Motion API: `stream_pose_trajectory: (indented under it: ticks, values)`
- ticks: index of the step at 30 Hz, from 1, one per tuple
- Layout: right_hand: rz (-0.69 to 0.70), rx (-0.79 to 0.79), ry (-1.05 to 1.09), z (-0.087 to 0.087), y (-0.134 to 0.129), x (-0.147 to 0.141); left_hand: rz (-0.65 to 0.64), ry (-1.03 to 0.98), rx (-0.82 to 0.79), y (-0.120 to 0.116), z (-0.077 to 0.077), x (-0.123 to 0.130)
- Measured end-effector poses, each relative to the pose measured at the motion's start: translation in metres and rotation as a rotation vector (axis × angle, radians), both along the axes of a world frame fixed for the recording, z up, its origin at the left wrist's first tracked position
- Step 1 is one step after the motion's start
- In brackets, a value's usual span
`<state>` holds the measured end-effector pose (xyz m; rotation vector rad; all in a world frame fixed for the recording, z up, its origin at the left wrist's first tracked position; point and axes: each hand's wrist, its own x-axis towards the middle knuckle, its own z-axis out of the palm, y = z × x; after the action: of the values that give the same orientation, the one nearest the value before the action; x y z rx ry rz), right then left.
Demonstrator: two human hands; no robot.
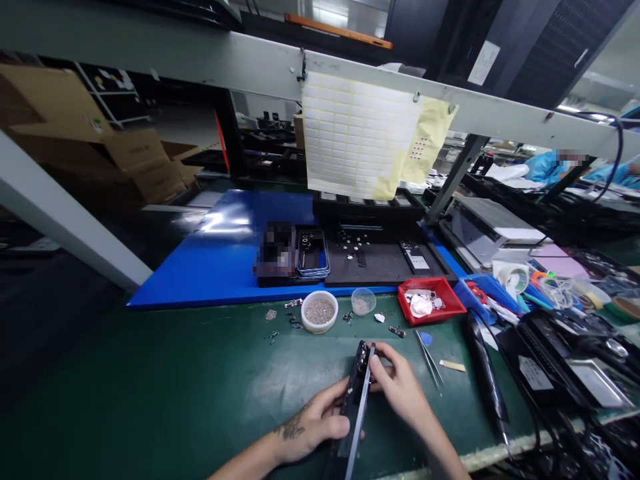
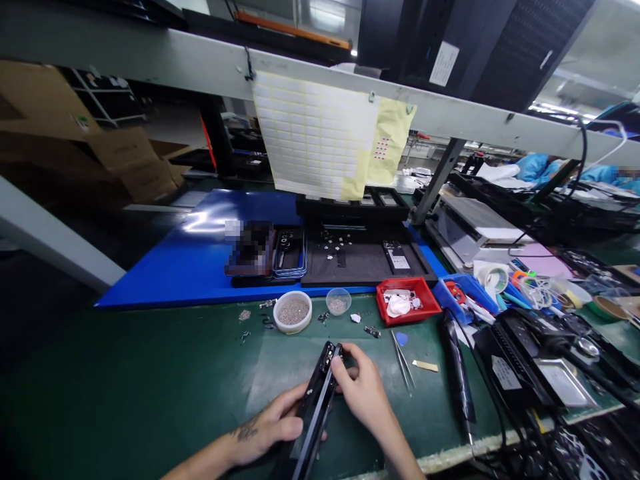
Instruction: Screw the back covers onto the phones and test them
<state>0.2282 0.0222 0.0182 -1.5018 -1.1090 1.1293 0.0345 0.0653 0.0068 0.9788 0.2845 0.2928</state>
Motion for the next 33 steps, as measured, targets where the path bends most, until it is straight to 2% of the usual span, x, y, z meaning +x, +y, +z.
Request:
stream_pose_trajectory:
  ticks: [5,11,14,18,21,23,28,33]
  values:
    - [0.012,-0.022,0.050,-0.002,-0.003,0.005,0.063,0.014,-0.145,-0.003,-0.014,-0.002]
    - [0.008,0.023,0.205,-0.007,-0.010,0.010,0.064,0.123,-0.155,-0.003,-0.025,-0.008]
    - [0.009,0.052,0.267,-0.012,-0.013,0.011,0.028,0.113,-0.067,-0.003,-0.020,-0.009]
    - [0.061,0.096,0.316,-0.012,-0.017,0.019,0.055,0.135,0.074,-0.002,0.000,-0.008]
    - [0.132,0.091,0.324,-0.011,-0.018,0.032,0.035,0.134,0.095,0.001,0.010,-0.010]
    - [0.138,0.083,0.230,-0.012,-0.019,0.041,-0.010,0.089,0.043,0.004,0.011,-0.015]
    - [0.074,0.129,-0.370,-0.019,-0.017,0.041,-0.045,-0.078,-0.171,0.013,0.013,-0.032]
    - [0.134,0.176,-0.534,-0.012,-0.011,0.018,-0.070,-0.168,-0.227,0.019,0.021,-0.041]
